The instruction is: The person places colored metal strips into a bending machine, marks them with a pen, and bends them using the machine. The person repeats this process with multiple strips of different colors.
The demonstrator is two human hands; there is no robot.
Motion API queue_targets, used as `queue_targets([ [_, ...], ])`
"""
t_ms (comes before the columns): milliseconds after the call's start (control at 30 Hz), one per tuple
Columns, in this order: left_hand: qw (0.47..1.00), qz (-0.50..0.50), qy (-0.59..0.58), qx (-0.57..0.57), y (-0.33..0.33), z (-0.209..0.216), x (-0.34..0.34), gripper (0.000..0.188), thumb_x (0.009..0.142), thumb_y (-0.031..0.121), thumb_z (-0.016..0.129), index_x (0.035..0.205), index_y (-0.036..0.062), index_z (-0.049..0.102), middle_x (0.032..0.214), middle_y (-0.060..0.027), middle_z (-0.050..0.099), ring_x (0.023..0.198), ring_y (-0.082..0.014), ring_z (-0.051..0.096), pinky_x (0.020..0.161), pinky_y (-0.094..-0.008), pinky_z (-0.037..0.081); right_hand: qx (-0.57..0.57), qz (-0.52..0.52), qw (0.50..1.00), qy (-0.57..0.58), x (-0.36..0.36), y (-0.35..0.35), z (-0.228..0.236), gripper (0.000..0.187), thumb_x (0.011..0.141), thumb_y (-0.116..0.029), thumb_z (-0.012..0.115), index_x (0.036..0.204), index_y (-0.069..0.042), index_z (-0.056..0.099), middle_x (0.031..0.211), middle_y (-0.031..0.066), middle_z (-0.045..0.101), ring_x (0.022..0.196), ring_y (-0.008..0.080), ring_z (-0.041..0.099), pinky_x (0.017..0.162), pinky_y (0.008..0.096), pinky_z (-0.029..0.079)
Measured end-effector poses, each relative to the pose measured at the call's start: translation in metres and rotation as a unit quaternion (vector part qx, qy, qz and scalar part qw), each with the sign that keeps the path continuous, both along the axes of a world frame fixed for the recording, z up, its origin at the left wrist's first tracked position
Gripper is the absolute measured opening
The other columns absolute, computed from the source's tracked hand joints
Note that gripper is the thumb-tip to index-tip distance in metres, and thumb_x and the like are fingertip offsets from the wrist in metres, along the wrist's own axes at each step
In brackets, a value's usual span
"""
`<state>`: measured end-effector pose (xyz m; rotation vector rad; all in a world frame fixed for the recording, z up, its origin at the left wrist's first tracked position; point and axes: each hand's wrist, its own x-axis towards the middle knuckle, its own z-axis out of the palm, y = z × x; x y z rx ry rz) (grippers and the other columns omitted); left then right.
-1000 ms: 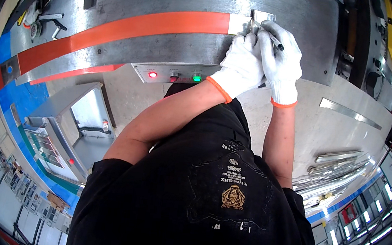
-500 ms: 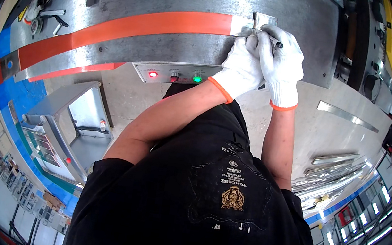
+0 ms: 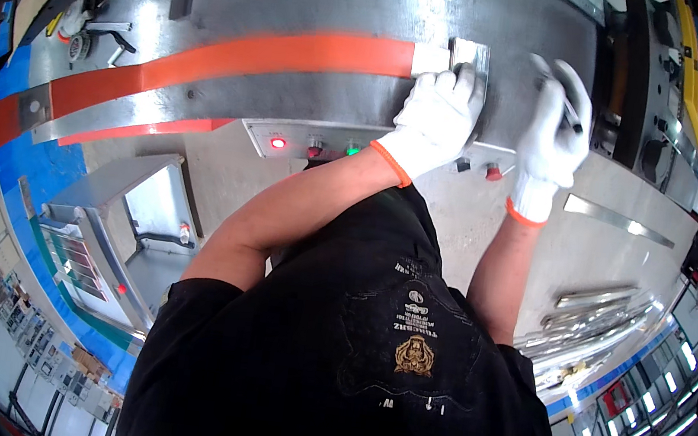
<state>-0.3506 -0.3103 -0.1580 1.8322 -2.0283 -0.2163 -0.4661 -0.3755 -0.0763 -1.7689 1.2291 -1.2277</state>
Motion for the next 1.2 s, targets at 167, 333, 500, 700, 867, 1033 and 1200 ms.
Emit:
queue_targets([
  [167, 0.99, -0.055, -0.019, 0.13, -0.047, 0.043, 0.03, 0.076, 0.072, 0.039, 0.08, 0.134, 0.0039, 0.051, 0.127, -0.0207, 0.056, 0.118, -0.0352, 0.053, 0.093, -0.0485, 0.046, 0.079, -0.068, 0.993, 0.05, -0.022, 0.003, -0.021, 0.028, 0.101, -0.003, 0.051, 0.128, -0.001, 0.058, 0.117, 0.0103, 0.066, 0.102, 0.0169, 0.066, 0.091, 0.0293, 0.052],
  [333, 0.993, -0.052, -0.044, 0.094, -0.057, 0.036, 0.038, 0.068, 0.072, 0.035, 0.071, 0.126, -0.004, 0.055, 0.114, -0.0195, 0.06, 0.106, -0.0333, 0.055, 0.09, -0.0446, 0.044, 0.171, -0.041, 0.983, -0.053, -0.016, 0.011, -0.074, 0.032, 0.102, -0.006, 0.052, 0.133, 0.0, 0.05, 0.127, 0.0129, 0.059, 0.116, 0.0202, 0.06, 0.099, 0.0321, 0.049],
  [500, 0.989, 0.071, -0.01, 0.128, -0.047, 0.049, 0.093, 0.065, 0.074, 0.036, 0.07, 0.123, -0.0045, 0.055, 0.118, -0.0212, 0.057, 0.109, -0.0332, 0.053, 0.093, -0.0458, 0.042, 0.116, -0.021, 0.989, 0.087, 0.005, 0.019, -0.072, 0.033, 0.098, -0.006, 0.057, 0.131, -0.002, 0.051, 0.125, 0.0145, 0.064, 0.118, 0.0208, 0.061, 0.102, 0.0336, 0.046],
  [700, 0.985, 0.133, 0.073, -0.082, 0.033, 0.046, 0.177, 0.071, 0.074, 0.041, 0.078, 0.129, 0.0039, 0.053, 0.133, -0.0214, 0.051, 0.125, -0.0394, 0.048, 0.102, -0.0515, 0.041, 0.028, -0.017, 0.951, 0.308, 0.02, 0.023, -0.074, 0.037, 0.09, -0.013, 0.067, 0.126, -0.013, 0.059, 0.119, 0.0145, 0.066, 0.108, 0.032, 0.064, 0.093, 0.042, 0.05],
  [867, 0.904, 0.423, 0.053, -0.046, 0.16, 0.07, 0.249, 0.021, 0.082, 0.025, 0.063, 0.094, 0.0096, 0.07, 0.086, -0.015, 0.069, 0.079, -0.0351, 0.069, 0.074, -0.0451, 0.056, 0.069, -0.036, 0.932, 0.353, 0.028, 0.029, -0.064, 0.039, 0.089, -0.018, 0.068, 0.127, -0.015, 0.059, 0.12, 0.0121, 0.067, 0.108, 0.0295, 0.065, 0.093, 0.0404, 0.05],
  [1033, 0.798, 0.601, -0.023, 0.037, 0.246, 0.045, 0.392, 0.052, 0.081, 0.042, 0.071, 0.112, 0.0019, 0.059, 0.107, -0.0223, 0.061, 0.105, -0.04, 0.062, 0.089, -0.0489, 0.051, 0.076, -0.052, 0.929, 0.357, 0.032, 0.029, -0.065, 0.042, 0.089, -0.018, 0.068, 0.129, -0.016, 0.058, 0.122, 0.0117, 0.066, 0.109, 0.0289, 0.065, 0.094, 0.0399, 0.049],
  [1200, 0.88, 0.433, 0.06, 0.187, 0.238, 0.053, 0.47, 0.049, 0.078, 0.036, 0.078, 0.118, 0.01, 0.068, 0.104, -0.0133, 0.072, 0.095, -0.0291, 0.069, 0.087, -0.0418, 0.053, 0.021, -0.03, 0.94, 0.339, 0.032, 0.025, -0.066, 0.035, 0.087, -0.009, 0.063, 0.121, -0.015, 0.061, 0.115, 0.0099, 0.07, 0.107, 0.0289, 0.067, 0.093, 0.0404, 0.052],
])
